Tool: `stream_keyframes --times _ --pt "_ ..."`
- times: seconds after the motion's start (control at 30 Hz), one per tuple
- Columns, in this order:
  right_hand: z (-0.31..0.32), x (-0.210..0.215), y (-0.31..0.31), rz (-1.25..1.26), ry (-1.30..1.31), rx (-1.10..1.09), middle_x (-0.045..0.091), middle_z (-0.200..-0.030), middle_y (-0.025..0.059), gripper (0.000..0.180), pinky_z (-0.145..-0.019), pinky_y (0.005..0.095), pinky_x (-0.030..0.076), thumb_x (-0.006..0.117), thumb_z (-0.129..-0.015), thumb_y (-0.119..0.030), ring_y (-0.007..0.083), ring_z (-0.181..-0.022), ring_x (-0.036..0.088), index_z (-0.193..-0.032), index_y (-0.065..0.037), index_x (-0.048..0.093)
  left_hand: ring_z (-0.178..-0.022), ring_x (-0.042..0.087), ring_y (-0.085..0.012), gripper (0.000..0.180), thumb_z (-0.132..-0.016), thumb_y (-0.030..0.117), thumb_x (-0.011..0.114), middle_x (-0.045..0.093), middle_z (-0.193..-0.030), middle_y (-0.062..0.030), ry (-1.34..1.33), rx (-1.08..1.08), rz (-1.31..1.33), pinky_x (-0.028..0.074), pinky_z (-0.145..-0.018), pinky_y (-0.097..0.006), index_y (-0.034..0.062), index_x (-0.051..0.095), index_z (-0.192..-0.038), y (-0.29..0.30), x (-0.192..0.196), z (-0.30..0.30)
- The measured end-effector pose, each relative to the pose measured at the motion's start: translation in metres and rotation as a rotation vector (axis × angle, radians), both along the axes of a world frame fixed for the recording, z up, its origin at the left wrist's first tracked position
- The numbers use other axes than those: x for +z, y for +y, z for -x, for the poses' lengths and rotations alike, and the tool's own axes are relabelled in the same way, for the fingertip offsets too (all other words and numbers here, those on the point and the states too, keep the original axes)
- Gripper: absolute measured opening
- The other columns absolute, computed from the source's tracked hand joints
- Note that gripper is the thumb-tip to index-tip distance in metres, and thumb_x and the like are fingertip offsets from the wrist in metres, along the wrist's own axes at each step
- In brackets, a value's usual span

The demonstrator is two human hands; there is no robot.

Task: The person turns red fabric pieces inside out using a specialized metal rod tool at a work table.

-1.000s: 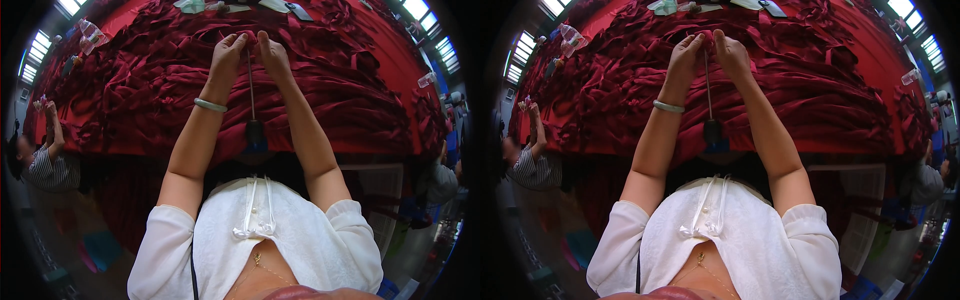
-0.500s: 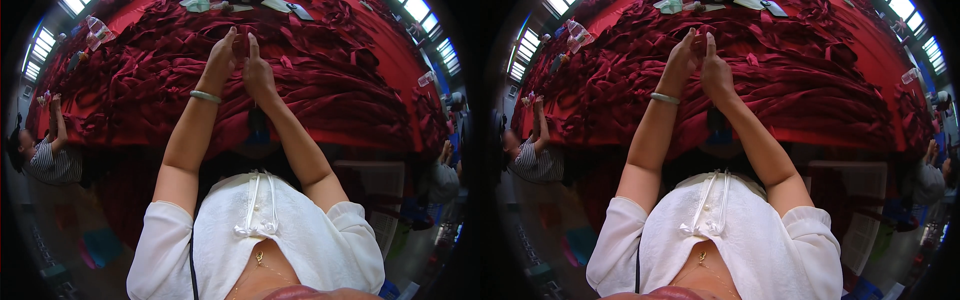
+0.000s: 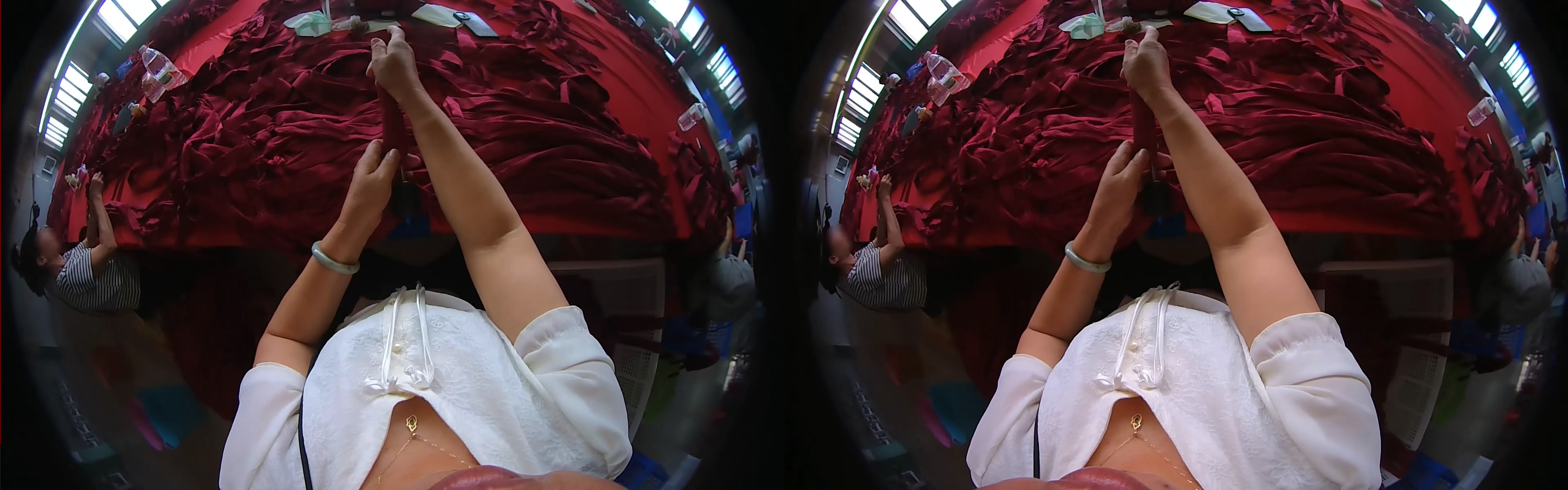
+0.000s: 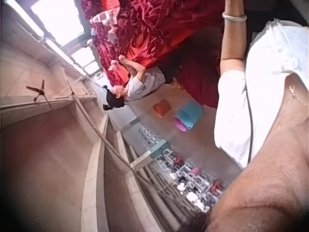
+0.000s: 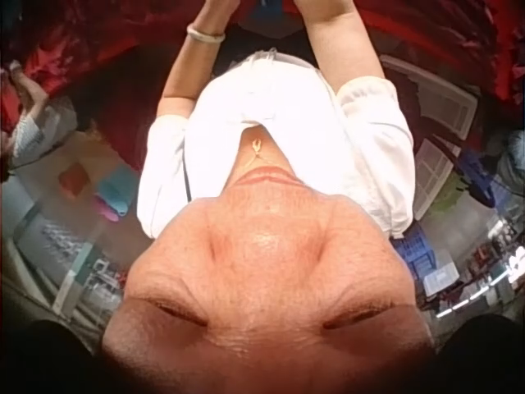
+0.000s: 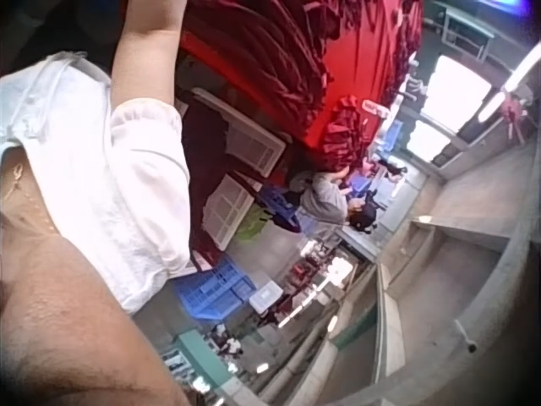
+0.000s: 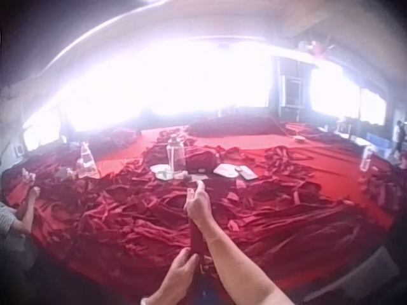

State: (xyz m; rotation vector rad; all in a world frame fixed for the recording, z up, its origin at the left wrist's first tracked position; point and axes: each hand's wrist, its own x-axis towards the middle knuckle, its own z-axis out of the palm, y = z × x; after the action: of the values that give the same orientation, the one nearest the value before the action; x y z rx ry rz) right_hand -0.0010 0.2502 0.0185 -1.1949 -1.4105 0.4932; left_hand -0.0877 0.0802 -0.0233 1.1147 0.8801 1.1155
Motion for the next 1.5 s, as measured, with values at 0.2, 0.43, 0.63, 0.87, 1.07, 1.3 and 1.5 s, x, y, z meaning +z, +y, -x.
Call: stream_keyframes --times 0.2,0.43,0.63,0.87,1.07,1.3,1.5 --pt "-0.017 -0.043 -0.149 -0.010 -0.397 0.296 0.065 -0.083 0.0209 0.037 -0.065 0.0436 0.049 0.046 -0.094 -0.011 0.0374 -0.072 0.064 -0.130 -0.006 0.045 -0.075 0.061 -0.0182 0.029 -0.100 0.030 0.043 0.062 -0.084 -0.0067 -0.353 0.149 0.042 0.051 -0.076 -0.033 0.0036 0.054 -0.103 0.092 0.023 0.032" --pt "-0.091 -0.046 -0.080 0.282 0.257 0.424 0.066 -0.098 0.0098 0.038 -0.069 0.0266 0.053 0.050 -0.097 -0.038 0.0150 -0.080 0.065 -0.102 -0.001 0.060 -0.057 0.045 -0.0086 0.020 -0.100 0.022 0.042 0.049 -0.069 0.0018 -0.187 -0.028 0.020 0.038 -0.050 -0.023 0.0069 0.054 -0.096 0.075 0.015 -0.015" --pt "-0.018 0.006 0.029 0.147 -0.066 0.197 0.065 -0.072 0.0210 0.053 -0.062 0.0392 0.053 0.044 -0.097 -0.042 0.0321 -0.067 0.066 -0.076 0.003 0.061 -0.074 0.056 -0.0096 0.017 -0.100 0.021 0.043 0.057 -0.083 -0.0017 -0.107 -0.118 0.037 0.047 -0.066 -0.024 0.0066 0.053 -0.103 0.015 -0.003 -0.006" --pt "-0.002 -0.039 -0.108 0.089 -0.275 0.072 0.062 -0.076 0.0289 0.038 -0.066 0.0516 0.048 0.045 -0.095 -0.025 0.0462 -0.075 0.061 -0.117 0.006 0.046 -0.078 0.058 -0.0105 0.021 -0.100 0.021 0.045 0.058 -0.093 -0.0021 -0.154 0.283 -0.056 0.049 -0.072 -0.026 0.0049 0.051 -0.113 0.065 0.015 0.027" --pt "-0.044 -0.047 -0.096 0.252 0.010 0.227 0.061 -0.068 0.0203 0.040 -0.061 0.0429 0.048 0.043 -0.098 -0.034 0.0392 -0.066 0.061 -0.102 0.003 0.054 -0.061 0.036 -0.0030 0.021 -0.099 0.020 0.047 0.047 -0.071 0.0056 0.018 0.121 -0.234 0.034 -0.053 -0.022 0.0054 0.056 -0.087 0.110 0.014 0.000" --pt "-0.011 0.018 0.030 -0.094 -0.339 -0.142 0.066 -0.082 0.0241 0.045 -0.069 0.0494 0.050 0.037 -0.098 -0.040 0.0397 -0.081 0.065 -0.098 0.001 0.054 -0.063 0.049 -0.0033 0.019 -0.100 0.022 0.046 0.055 -0.075 0.0027 0.019 0.089 -0.148 0.042 -0.056 -0.018 0.0070 0.057 -0.095 0.031 -0.011 -0.003" --pt "0.001 -0.006 -0.052 0.104 -0.420 -0.086 0.064 -0.078 0.0261 0.036 -0.065 0.0518 0.048 0.043 -0.097 -0.029 0.0445 -0.076 0.062 -0.114 0.003 0.049 -0.067 0.053 -0.0057 0.020 -0.099 0.023 0.048 0.058 -0.081 0.0014 -0.079 0.279 -0.106 0.045 -0.059 -0.020 0.0054 0.057 -0.100 0.054 -0.012 0.020"
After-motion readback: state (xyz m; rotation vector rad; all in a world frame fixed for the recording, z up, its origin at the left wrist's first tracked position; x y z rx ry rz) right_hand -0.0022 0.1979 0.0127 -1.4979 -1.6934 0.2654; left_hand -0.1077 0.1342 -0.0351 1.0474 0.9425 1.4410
